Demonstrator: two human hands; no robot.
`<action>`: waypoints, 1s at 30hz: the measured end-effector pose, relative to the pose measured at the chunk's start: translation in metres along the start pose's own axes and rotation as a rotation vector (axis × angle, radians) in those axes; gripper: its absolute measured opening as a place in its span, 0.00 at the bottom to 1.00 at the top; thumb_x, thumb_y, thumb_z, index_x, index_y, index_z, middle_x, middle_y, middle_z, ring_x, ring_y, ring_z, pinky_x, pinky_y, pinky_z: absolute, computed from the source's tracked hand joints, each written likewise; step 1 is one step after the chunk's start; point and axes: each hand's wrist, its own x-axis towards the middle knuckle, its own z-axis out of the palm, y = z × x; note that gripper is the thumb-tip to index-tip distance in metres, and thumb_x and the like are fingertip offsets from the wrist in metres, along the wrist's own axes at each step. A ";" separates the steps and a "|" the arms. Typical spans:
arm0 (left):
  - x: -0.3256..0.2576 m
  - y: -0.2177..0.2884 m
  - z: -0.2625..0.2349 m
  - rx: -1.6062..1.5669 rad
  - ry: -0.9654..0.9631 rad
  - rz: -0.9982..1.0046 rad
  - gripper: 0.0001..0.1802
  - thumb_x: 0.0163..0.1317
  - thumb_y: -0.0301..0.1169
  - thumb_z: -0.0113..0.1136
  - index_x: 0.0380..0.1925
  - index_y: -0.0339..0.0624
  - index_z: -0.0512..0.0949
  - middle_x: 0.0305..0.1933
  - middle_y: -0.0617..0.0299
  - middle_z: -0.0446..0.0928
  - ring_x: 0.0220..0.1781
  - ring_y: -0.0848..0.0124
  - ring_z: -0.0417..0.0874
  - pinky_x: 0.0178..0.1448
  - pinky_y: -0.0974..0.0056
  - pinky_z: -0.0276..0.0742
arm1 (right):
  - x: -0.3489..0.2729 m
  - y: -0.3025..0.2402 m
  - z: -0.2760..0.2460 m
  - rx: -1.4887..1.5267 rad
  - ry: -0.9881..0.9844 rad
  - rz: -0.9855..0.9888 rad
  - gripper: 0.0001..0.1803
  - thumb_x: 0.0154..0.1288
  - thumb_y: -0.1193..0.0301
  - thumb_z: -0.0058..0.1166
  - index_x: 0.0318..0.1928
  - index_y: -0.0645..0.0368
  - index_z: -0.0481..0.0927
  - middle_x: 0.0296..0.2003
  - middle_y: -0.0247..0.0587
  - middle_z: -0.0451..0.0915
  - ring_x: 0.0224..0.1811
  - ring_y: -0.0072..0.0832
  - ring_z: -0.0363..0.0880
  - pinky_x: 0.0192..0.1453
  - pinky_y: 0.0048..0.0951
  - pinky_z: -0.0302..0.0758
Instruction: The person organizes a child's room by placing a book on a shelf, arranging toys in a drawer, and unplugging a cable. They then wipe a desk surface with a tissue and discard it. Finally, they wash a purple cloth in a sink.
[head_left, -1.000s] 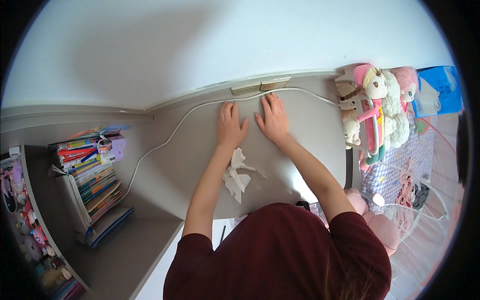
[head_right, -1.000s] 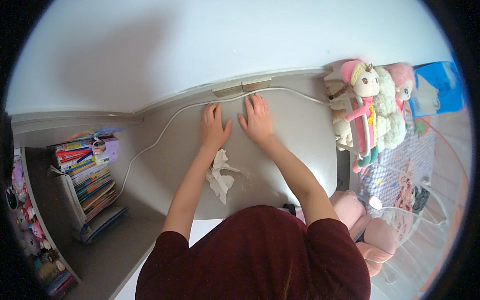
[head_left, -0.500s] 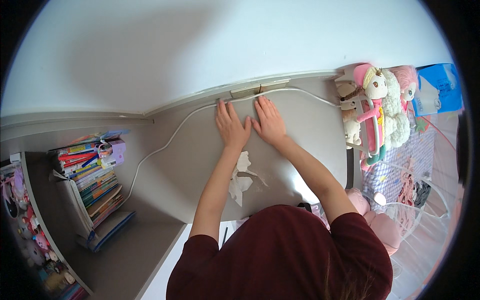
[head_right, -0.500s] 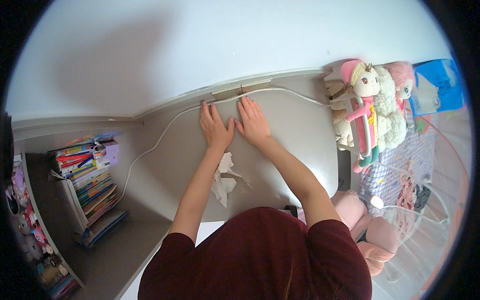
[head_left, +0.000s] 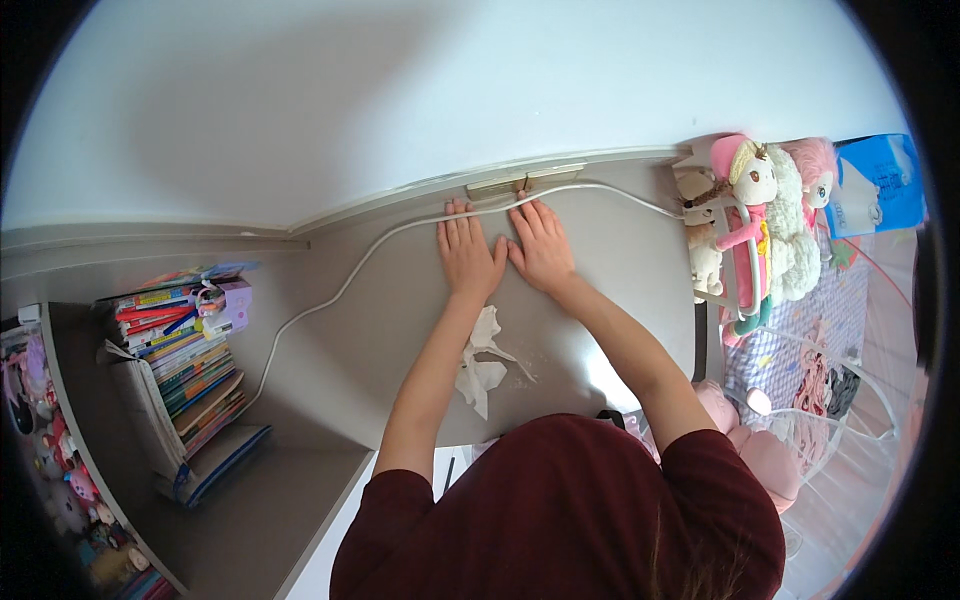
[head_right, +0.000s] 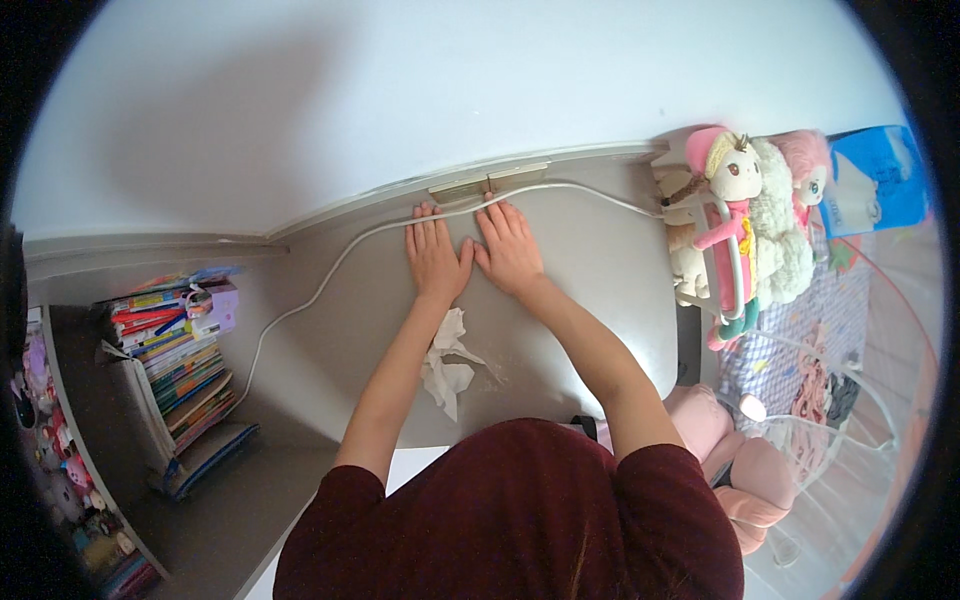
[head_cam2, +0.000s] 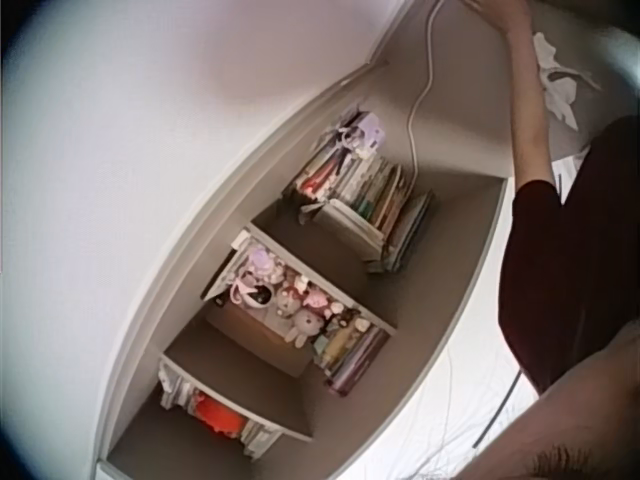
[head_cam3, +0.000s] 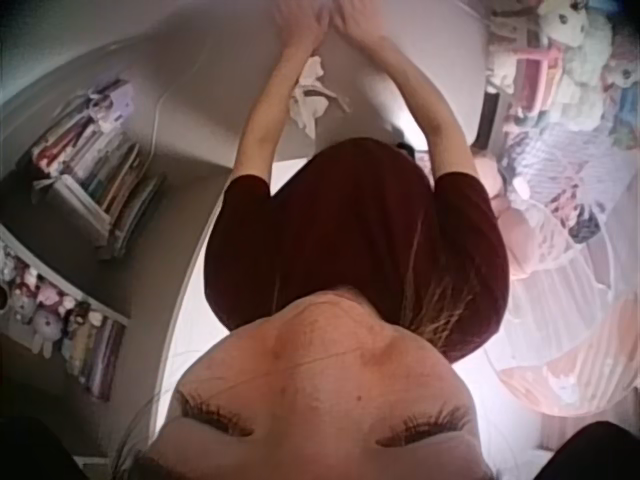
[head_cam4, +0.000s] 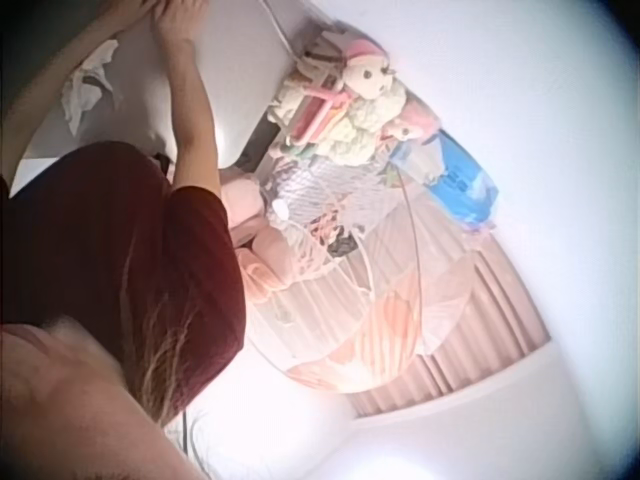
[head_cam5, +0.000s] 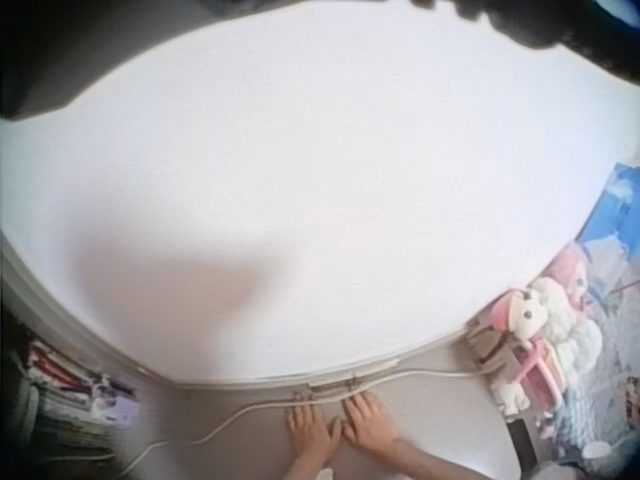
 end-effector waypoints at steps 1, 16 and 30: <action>-0.001 -0.002 -0.001 -0.034 -0.011 0.018 0.38 0.58 0.44 0.53 0.62 0.29 0.57 0.70 0.46 0.53 0.74 0.54 0.47 0.74 0.51 0.38 | 0.001 0.000 0.000 -0.003 0.004 0.000 0.28 0.60 0.61 0.50 0.58 0.62 0.66 0.63 0.51 0.60 0.66 0.45 0.56 0.68 0.43 0.54; 0.009 0.002 -0.004 -0.125 0.004 0.089 0.27 0.53 0.39 0.59 0.54 0.44 0.72 0.44 0.55 0.66 0.52 0.56 0.66 0.54 0.53 0.62 | 0.006 0.006 0.017 0.183 0.236 -0.048 0.15 0.50 0.72 0.55 0.41 0.58 0.77 0.37 0.40 0.72 0.40 0.39 0.70 0.44 0.39 0.67; -0.042 -0.027 0.008 -0.525 0.026 0.319 0.15 0.51 0.28 0.59 0.41 0.41 0.76 0.47 0.55 0.72 0.52 0.55 0.71 0.54 0.53 0.67 | -0.026 0.008 -0.004 0.242 -0.105 -0.292 0.22 0.56 0.73 0.51 0.53 0.62 0.73 0.58 0.47 0.68 0.61 0.44 0.64 0.65 0.42 0.60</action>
